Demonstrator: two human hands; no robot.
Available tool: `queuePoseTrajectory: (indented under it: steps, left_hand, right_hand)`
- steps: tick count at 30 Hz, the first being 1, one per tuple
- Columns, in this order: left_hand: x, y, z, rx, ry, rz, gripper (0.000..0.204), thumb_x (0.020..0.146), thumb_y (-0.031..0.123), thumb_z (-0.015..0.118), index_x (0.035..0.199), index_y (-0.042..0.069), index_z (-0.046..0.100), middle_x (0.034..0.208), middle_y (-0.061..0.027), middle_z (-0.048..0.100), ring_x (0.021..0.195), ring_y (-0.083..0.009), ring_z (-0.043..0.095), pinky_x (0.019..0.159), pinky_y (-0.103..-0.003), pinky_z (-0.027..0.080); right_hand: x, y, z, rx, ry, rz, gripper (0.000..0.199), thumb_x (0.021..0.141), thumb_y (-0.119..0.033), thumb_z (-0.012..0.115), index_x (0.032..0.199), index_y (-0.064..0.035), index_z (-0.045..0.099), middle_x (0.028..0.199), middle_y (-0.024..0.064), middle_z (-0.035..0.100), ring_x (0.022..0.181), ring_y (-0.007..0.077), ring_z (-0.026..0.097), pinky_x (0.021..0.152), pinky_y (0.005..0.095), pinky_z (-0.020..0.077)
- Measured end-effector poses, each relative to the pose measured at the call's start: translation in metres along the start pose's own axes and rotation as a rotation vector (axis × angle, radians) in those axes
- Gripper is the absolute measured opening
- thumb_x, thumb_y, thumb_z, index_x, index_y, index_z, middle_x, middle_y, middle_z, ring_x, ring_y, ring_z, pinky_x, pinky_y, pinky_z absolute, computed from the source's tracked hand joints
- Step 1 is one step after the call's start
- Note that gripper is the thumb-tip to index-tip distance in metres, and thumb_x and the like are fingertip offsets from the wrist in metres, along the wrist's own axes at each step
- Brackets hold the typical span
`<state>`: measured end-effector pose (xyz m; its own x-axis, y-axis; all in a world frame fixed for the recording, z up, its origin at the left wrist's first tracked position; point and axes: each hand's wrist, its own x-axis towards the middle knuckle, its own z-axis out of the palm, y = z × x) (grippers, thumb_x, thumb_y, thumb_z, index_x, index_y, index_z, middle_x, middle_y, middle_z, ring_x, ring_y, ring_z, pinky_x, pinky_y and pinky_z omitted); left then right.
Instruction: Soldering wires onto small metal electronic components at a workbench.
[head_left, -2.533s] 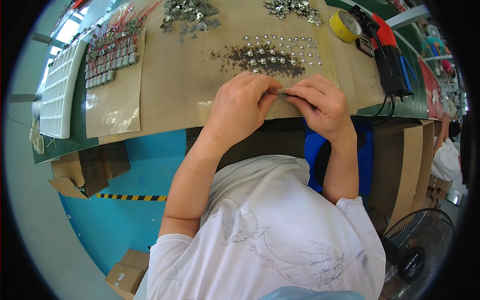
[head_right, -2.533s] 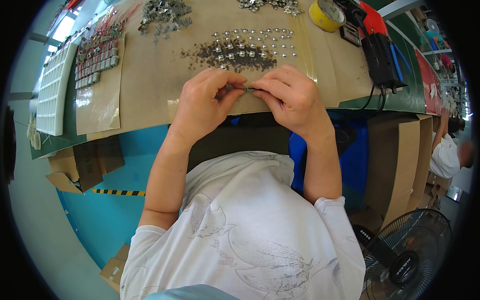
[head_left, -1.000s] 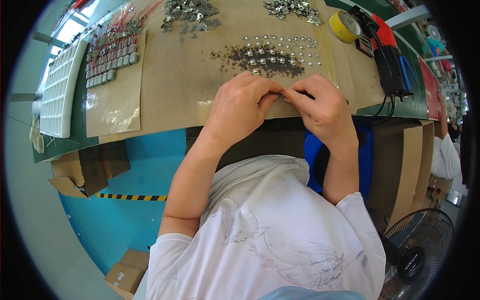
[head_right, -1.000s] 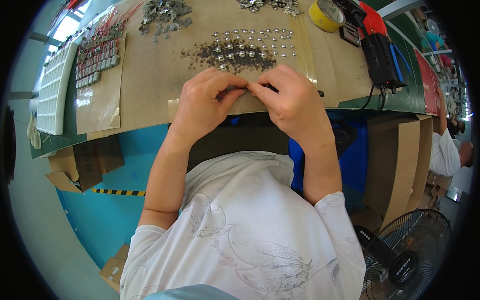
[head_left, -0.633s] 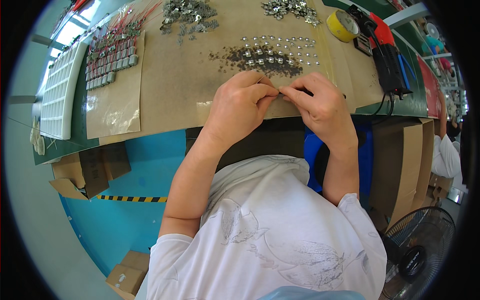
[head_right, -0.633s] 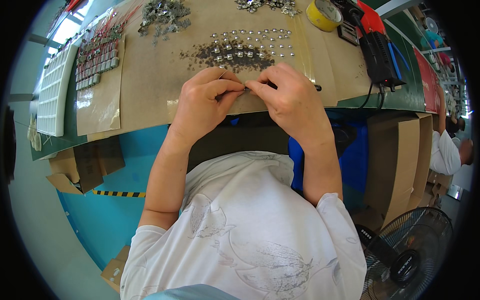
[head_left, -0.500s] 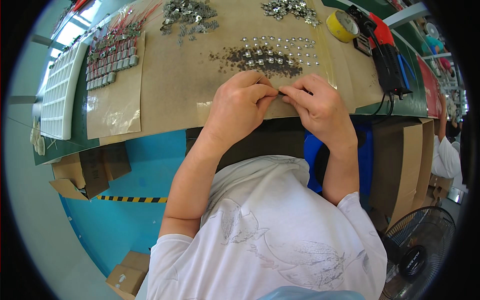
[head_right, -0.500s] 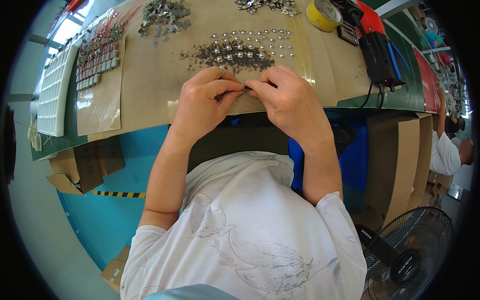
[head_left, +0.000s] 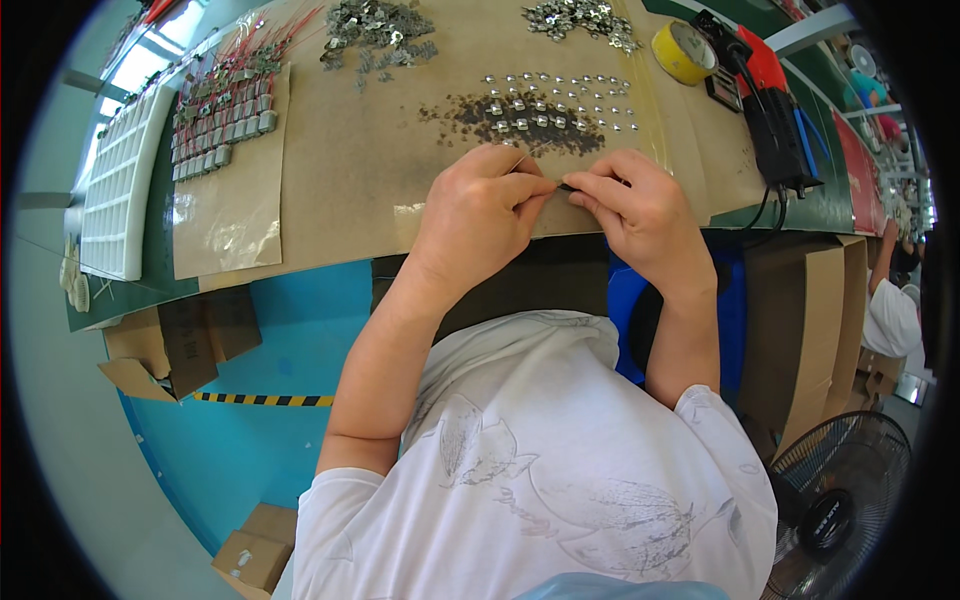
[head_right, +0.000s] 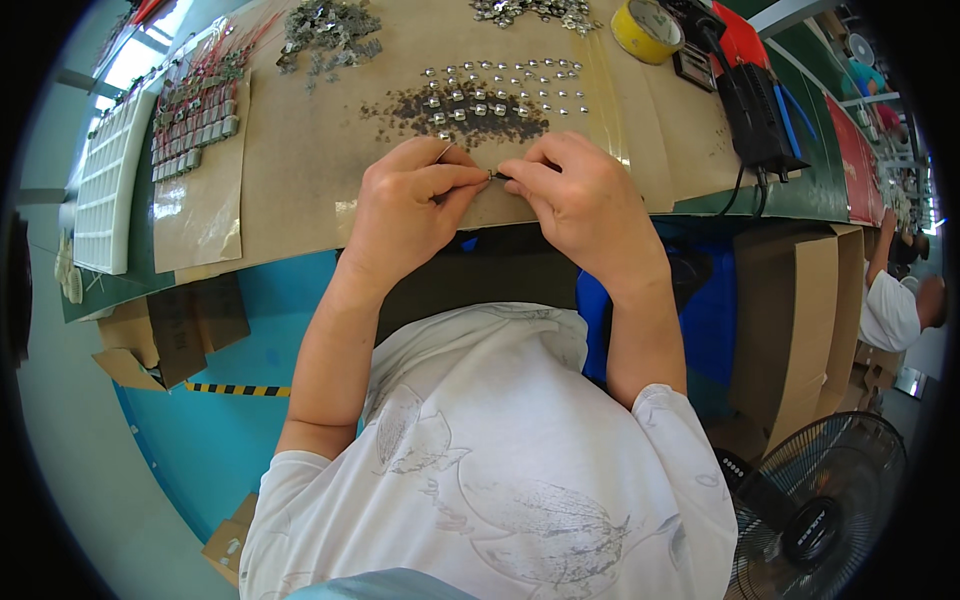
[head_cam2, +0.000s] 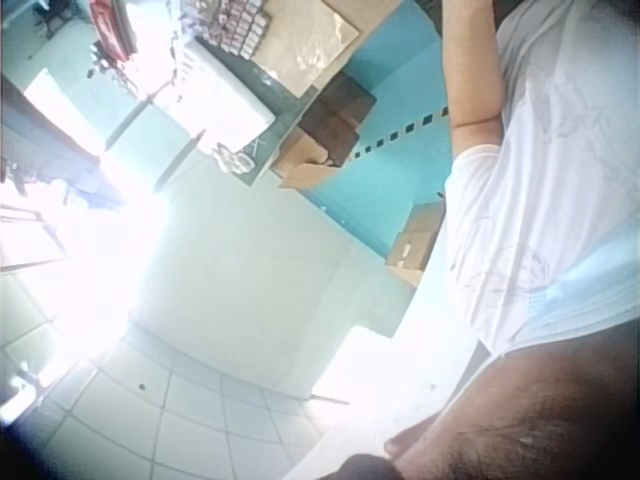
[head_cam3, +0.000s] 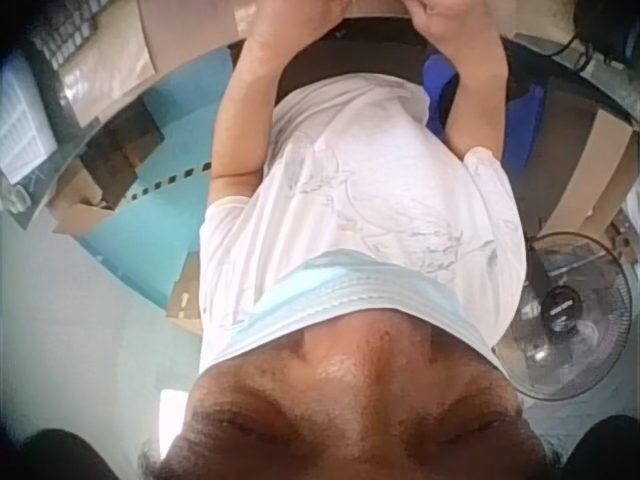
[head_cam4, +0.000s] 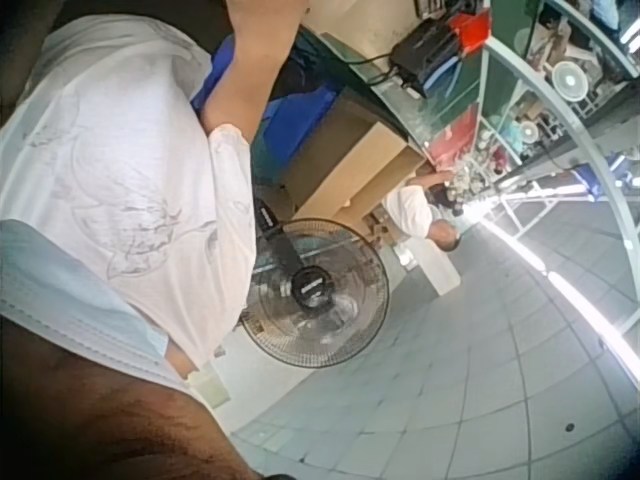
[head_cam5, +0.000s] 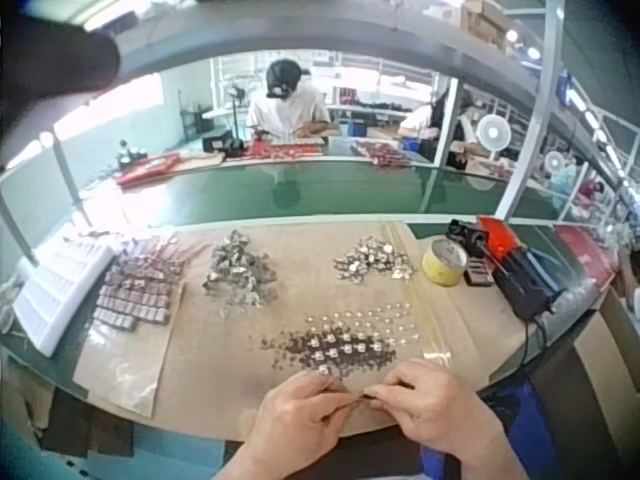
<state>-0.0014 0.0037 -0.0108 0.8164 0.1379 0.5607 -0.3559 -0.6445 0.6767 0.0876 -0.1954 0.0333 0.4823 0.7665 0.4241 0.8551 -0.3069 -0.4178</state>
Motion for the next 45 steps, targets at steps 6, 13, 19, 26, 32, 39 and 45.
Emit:
queuePoseTrajectory:
  steps: [6,13,19,26,32,39,45]
  left_hand:
    - [0.001,0.0,0.0,-0.006,-0.004,0.014,0.012,0.08,-0.002,0.086,0.09,0.003,0.082,0.089,-0.0078,0.075,0.078,-0.0262,0.07,0.066,-0.037,0.056]
    - [0.002,0.001,0.0,-0.027,-0.009,0.01,0.01,0.081,-0.004,0.084,0.088,0.001,0.079,0.091,-0.0092,0.074,0.079,-0.0264,0.071,0.066,-0.037,0.057]
    - [0.0,0.002,-0.002,-0.062,-0.038,-0.067,0.009,0.083,0.0,0.081,0.089,0.002,0.075,0.091,-0.0105,0.073,0.083,-0.0314,0.071,0.073,-0.042,0.058]
    - [0.002,0.0,-0.005,-0.247,0.123,-0.249,0.011,0.085,-0.003,0.082,0.092,0.003,0.075,0.087,-0.0071,0.073,0.072,-0.0175,0.067,0.063,-0.031,0.052]
    - [0.001,0.0,-0.008,-0.555,0.339,-0.45,0.011,0.092,-0.003,0.082,0.1,-0.001,0.076,0.092,-0.0005,0.074,0.081,-0.0054,0.064,0.065,-0.02,0.05]
    - [-0.001,-0.001,-0.01,-0.67,0.38,-0.446,0.011,0.094,-0.007,0.079,0.103,-0.004,0.074,0.099,-0.0019,0.073,0.087,-0.0059,0.062,0.067,-0.02,0.053]
    - [0.0,-0.001,-0.009,-0.681,0.392,-0.435,0.011,0.093,-0.007,0.08,0.103,-0.004,0.074,0.099,-0.0018,0.073,0.087,-0.006,0.062,0.069,-0.02,0.052]
  right_hand:
    - [0.002,-0.002,0.0,-0.021,-0.008,-0.029,0.022,0.081,0.002,0.081,0.102,-0.0048,0.079,0.09,0.0087,0.067,0.086,0.0303,0.067,0.071,0.0416,0.0553]
    - [0.003,-0.015,0.001,-0.087,-0.033,0.143,0.017,0.089,-0.007,0.08,0.105,-0.0047,0.079,0.094,0.012,0.066,0.086,0.0345,0.068,0.074,0.0438,0.0566]
    - [0.001,-0.005,-0.013,-0.046,-0.104,0.177,0.022,0.088,-0.007,0.083,0.11,-0.0039,0.079,0.09,0.0148,0.066,0.081,0.0359,0.067,0.071,0.0415,0.0539]
    - [0.013,0.006,-0.007,0.05,-0.056,0.061,0.022,0.087,-0.001,0.083,0.108,-0.0039,0.08,0.087,0.011,0.066,0.078,0.0289,0.066,0.069,0.0384,0.0534]
    - [0.022,0.014,0.007,0.113,-0.111,0.035,0.019,0.084,-0.002,0.082,0.102,-0.0088,0.081,0.091,0.0096,0.065,0.082,0.0319,0.068,0.072,0.0425,0.0558]
    - [0.03,0.012,0.009,0.074,-0.121,0.002,0.016,0.087,-0.003,0.084,0.102,-0.0049,0.08,0.091,0.0096,0.066,0.08,0.0278,0.067,0.069,0.0381,0.054]
    - [0.038,0.01,0.022,-0.007,-0.036,0.031,0.012,0.09,-0.015,0.082,0.096,-0.0055,0.078,0.091,0.0109,0.066,0.083,0.0337,0.069,0.073,0.0435,0.0568]
